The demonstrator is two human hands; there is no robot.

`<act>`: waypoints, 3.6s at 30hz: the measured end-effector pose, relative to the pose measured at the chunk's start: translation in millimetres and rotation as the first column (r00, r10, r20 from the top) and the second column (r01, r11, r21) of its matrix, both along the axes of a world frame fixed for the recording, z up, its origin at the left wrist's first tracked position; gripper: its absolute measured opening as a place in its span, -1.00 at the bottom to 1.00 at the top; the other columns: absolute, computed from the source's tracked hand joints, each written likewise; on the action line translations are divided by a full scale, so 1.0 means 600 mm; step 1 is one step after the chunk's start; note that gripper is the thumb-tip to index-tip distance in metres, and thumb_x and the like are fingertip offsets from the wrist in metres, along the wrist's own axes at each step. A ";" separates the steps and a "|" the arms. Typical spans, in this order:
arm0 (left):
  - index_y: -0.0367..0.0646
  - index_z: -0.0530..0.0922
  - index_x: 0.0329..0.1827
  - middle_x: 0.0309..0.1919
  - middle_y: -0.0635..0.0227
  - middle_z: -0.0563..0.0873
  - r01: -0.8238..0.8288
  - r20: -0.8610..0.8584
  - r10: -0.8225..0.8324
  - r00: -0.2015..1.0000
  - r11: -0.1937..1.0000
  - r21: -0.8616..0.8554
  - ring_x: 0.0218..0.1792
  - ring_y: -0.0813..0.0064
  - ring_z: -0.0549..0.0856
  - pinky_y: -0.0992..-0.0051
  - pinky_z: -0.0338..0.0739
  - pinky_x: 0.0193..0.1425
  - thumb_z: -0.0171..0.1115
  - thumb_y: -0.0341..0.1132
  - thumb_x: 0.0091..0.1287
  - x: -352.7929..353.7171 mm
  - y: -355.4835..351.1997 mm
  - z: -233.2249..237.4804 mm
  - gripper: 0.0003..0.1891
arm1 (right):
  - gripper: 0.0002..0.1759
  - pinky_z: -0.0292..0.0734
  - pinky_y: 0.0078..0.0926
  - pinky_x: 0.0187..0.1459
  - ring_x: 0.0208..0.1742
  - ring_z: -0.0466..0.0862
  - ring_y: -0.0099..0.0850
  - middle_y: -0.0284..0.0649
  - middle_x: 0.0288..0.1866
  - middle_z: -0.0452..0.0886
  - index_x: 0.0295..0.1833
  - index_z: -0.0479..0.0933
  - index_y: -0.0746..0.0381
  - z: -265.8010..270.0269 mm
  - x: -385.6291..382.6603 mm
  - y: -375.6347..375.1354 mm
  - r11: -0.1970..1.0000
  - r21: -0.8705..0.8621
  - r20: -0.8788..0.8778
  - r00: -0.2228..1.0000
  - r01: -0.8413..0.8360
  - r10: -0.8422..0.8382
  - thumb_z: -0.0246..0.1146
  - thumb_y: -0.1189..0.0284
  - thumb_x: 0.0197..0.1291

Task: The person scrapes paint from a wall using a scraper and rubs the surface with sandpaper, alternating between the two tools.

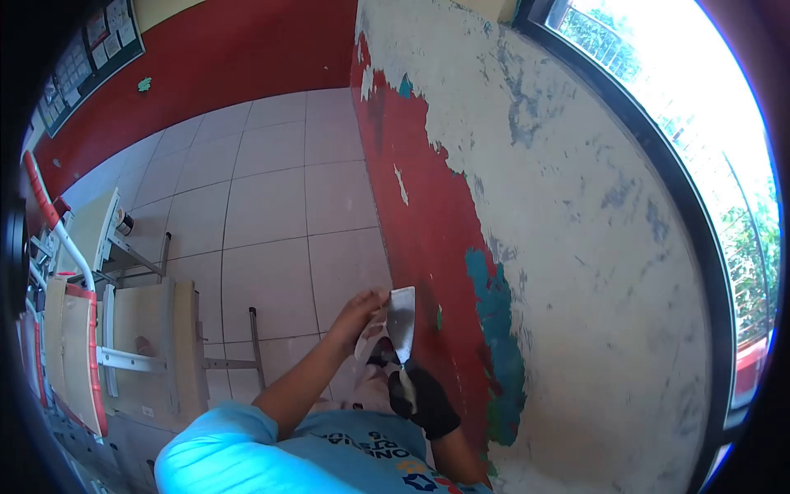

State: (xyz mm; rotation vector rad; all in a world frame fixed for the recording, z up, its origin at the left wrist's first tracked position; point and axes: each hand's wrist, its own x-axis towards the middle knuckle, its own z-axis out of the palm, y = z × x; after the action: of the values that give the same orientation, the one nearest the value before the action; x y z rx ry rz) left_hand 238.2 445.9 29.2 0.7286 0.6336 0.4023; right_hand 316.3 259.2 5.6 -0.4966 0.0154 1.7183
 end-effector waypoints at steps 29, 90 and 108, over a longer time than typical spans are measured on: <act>-0.08 0.47 -0.34 -0.72 0.57 0.42 0.403 0.308 -0.317 0.897 0.874 -0.273 -0.76 0.81 0.31 0.77 0.11 -0.73 0.02 0.04 0.29 0.480 0.636 -0.047 -0.65 | -0.49 0.31 -0.64 -0.76 -0.70 0.43 -0.52 -0.25 -0.44 0.44 0.25 0.09 0.22 0.101 0.371 0.712 0.867 -0.146 0.751 0.623 0.477 -0.217 -0.04 0.52 0.16; -0.20 0.54 -0.21 -0.40 0.49 0.60 0.472 0.235 -0.410 0.881 0.785 -0.402 -0.38 0.75 0.54 0.68 0.45 -0.30 0.07 -0.11 0.31 0.544 0.716 -0.072 -0.70 | -0.75 0.45 -0.33 -0.22 -0.22 0.52 -0.21 -0.13 -0.23 0.50 -0.16 0.41 0.23 0.034 0.363 0.842 0.868 -0.093 0.391 -0.784 0.487 0.482 0.20 0.35 0.09; -0.19 0.52 -0.16 -0.40 0.47 0.59 0.441 0.425 -0.272 0.864 0.816 -0.374 -0.40 0.74 0.54 0.66 0.45 -0.34 0.07 -0.09 0.31 0.559 0.715 -0.082 -0.68 | -0.27 0.42 -0.12 0.03 -0.01 0.49 0.07 0.11 0.01 0.42 0.20 0.19 0.40 -0.026 0.314 0.790 0.830 -0.049 0.113 -0.823 0.555 0.557 0.30 0.34 -0.06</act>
State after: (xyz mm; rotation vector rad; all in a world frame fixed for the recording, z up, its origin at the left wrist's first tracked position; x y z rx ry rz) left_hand 573.6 875.2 -19.8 0.2907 0.2158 0.0114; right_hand 505.0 733.2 -10.2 -2.9046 -1.2141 -0.5043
